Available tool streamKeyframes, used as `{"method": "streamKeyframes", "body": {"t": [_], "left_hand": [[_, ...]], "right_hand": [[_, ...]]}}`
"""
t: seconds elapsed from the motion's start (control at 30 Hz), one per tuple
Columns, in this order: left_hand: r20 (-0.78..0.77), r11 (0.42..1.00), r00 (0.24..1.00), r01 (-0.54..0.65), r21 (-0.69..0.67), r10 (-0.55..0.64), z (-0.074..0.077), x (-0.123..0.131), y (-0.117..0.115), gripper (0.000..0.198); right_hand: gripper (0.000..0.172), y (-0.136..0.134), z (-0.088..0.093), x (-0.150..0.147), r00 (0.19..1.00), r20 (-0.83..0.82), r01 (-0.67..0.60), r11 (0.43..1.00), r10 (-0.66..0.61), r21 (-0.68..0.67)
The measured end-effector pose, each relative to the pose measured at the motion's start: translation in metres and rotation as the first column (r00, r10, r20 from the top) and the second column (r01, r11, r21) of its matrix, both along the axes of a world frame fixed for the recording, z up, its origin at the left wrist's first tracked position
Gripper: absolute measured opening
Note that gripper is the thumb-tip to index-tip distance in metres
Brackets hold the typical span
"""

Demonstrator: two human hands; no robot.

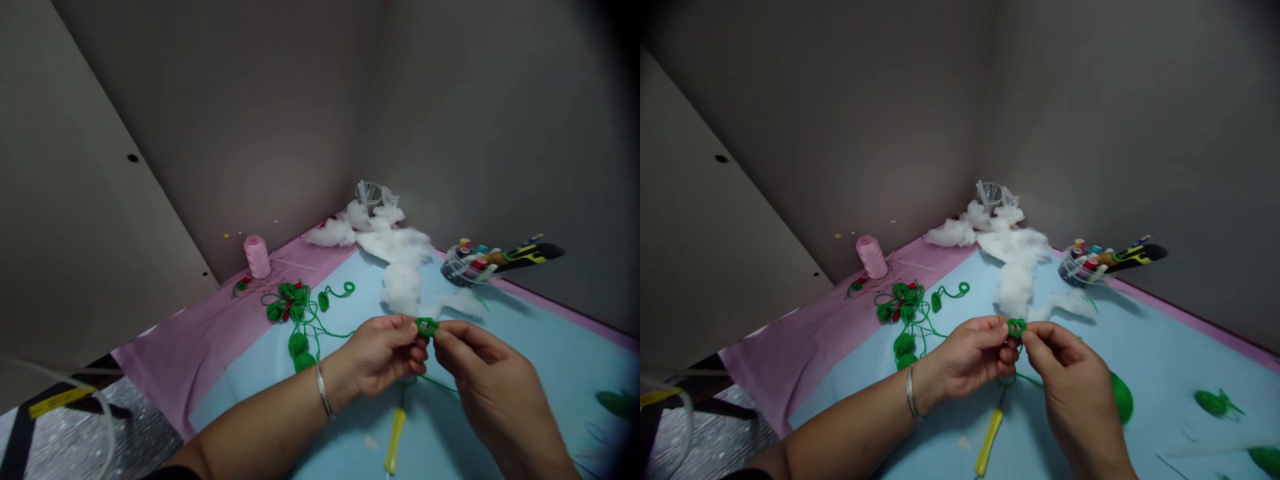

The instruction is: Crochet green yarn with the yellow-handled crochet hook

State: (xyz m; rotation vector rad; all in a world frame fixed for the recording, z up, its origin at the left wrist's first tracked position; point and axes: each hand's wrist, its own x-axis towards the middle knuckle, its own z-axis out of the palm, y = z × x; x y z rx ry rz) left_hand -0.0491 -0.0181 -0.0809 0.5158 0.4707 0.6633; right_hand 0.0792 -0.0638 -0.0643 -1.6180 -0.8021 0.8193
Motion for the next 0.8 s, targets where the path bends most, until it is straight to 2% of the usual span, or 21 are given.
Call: {"method": "streamKeyframes", "body": {"t": [0.07,0.23,0.47,0.57,0.67,0.73,0.8], "left_hand": [[0.014,1.0,1.0,-0.013,-0.011,0.013,0.001,0.001,-0.001,0.055],[-0.125,0.984,0.981,-0.132,0.12,0.147,0.004,0.002,-0.001,0.06],[-0.188,0.97,0.954,-0.218,0.107,0.235,0.002,0.003,0.0,0.054],[-0.196,0.949,0.933,-0.274,0.155,0.301,0.005,0.003,-0.001,0.043],[-0.206,0.921,0.906,-0.329,0.21,0.371,0.009,0.002,-0.001,0.021],[-0.211,0.917,0.903,-0.328,0.227,0.375,0.011,0.001,-0.001,0.011],[-0.205,0.927,0.917,-0.293,0.232,0.341,0.012,0.0,0.0,0.012]], "right_hand": [[0.033,0.0,0.003,0.0,1.0,0.011,0.014,1.0,-0.014,0.002],[0.031,-0.002,0.006,-0.002,0.999,0.017,0.037,0.999,-0.037,-0.006],[0.028,0.004,-0.004,0.001,0.98,-0.157,-0.127,0.992,0.122,-0.026],[0.027,0.006,-0.003,0.001,0.972,-0.163,-0.18,0.983,0.171,-0.042],[0.027,0.006,-0.001,0.0,0.975,-0.116,-0.199,0.977,0.19,-0.071],[0.028,0.005,-0.002,0.002,0.98,-0.079,-0.186,0.979,0.18,-0.081],[0.029,0.005,-0.004,0.005,0.986,-0.052,-0.165,0.984,0.161,-0.072]]}}
